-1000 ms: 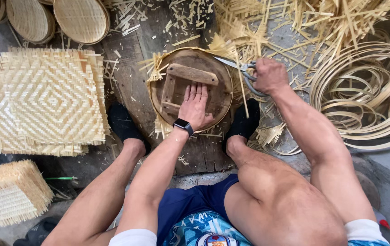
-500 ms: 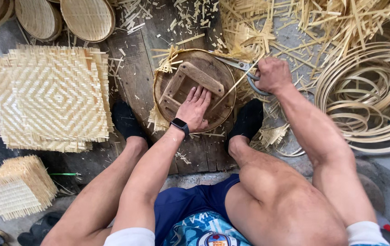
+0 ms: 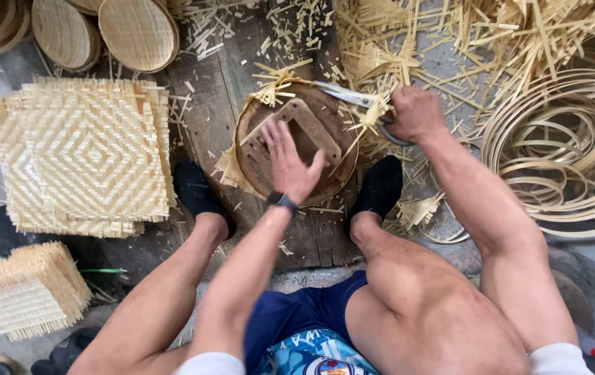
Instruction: The person sits on the floor and repeatedly places a circular bamboo frame over a square woven mat, then uses shears to trim the excess weave around the frame's edge. The person flips the frame and trims the other side, then sets the finished piece aside and repeats the process with new mats.
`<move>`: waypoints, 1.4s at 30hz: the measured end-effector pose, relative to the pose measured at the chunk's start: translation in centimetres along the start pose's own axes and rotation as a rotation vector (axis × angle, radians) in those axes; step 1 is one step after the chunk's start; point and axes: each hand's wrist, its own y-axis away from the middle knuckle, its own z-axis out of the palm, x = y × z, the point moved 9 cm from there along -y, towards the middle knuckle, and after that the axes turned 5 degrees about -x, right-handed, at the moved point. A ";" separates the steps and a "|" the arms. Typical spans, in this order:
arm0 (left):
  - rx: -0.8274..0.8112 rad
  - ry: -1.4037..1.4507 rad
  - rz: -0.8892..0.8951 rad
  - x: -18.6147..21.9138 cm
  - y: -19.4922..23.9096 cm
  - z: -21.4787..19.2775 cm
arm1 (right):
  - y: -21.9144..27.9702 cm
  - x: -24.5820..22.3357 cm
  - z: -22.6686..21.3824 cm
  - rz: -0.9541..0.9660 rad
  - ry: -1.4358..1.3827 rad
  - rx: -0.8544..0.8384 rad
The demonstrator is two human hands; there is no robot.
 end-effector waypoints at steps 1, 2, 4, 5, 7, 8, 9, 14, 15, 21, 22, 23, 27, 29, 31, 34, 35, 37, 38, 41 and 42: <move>0.066 0.028 -0.056 0.8 -0.2 0.6 | 0.1 -0.6 -0.9 -0.012 0.007 0.095; 0.133 0.055 -0.112 1.7 -0.6 1.3 | 0.1 -1.6 -1.8 -0.025 0.014 0.190; 0.205 0.091 -0.163 2.7 -1.2 1.9 | -0.9 -3.3 -3.6 -0.033 0.028 0.334; 0.199 0.091 -0.154 3.2 -1.2 2.3 | -1.5 -4.0 -3.9 -0.022 0.023 0.377; 0.159 0.087 -0.132 3.6 -0.8 2.7 | -2.1 -3.7 -3.1 -0.015 0.033 0.352; 0.124 0.081 -0.119 3.3 -0.4 2.6 | -2.2 -3.5 -1.9 -0.019 0.048 0.284; 0.101 0.078 -0.105 3.0 -0.4 2.3 | -2.4 -2.8 -1.1 -0.027 0.068 0.224; 0.001 0.041 0.016 3.0 0.5 1.9 | 0.0 0.1 0.1 -0.044 -0.128 0.234; 0.005 0.030 0.029 3.2 0.4 1.9 | 0.0 -0.2 -0.5 -0.047 -0.143 0.285; -0.016 0.027 0.079 3.3 0.7 1.7 | -1.8 -5.5 -4.6 -0.109 0.135 0.643; -0.062 0.016 0.102 3.1 1.0 1.6 | -2.7 -5.1 -3.4 -0.089 0.053 0.468; -0.103 0.007 0.129 3.0 1.0 1.6 | -2.7 -3.7 -2.1 -0.065 -0.023 0.297; -0.267 -0.018 0.246 2.8 1.9 2.3 | 0.1 -0.1 -0.1 -0.033 -0.091 0.196; -0.246 0.003 0.267 3.0 1.9 2.2 | -0.2 -0.5 -0.6 -0.050 -0.116 0.300; -0.240 0.024 0.286 3.3 1.7 2.1 | -1.2 -2.7 -2.0 -0.062 0.043 0.546; -0.267 0.064 0.307 3.2 1.7 1.8 | -3.0 -5.1 -2.3 -0.092 0.297 0.762; -0.290 0.078 0.325 3.0 1.8 1.5 | -4.1 -4.2 -0.9 -0.110 0.194 0.602; -0.366 0.051 0.368 2.4 2.2 1.2 | -4.3 -1.5 1.4 -0.086 0.048 0.342; -0.418 0.008 0.394 2.2 2.4 1.2 | -3.7 0.2 2.4 -0.045 0.006 0.243; -0.485 -0.027 0.427 2.1 2.9 1.8 | -1.1 0.7 1.4 -0.062 -0.012 0.357; -0.486 -0.028 0.431 2.4 2.7 1.9 | -0.6 0.0 0.1 -0.097 0.002 0.469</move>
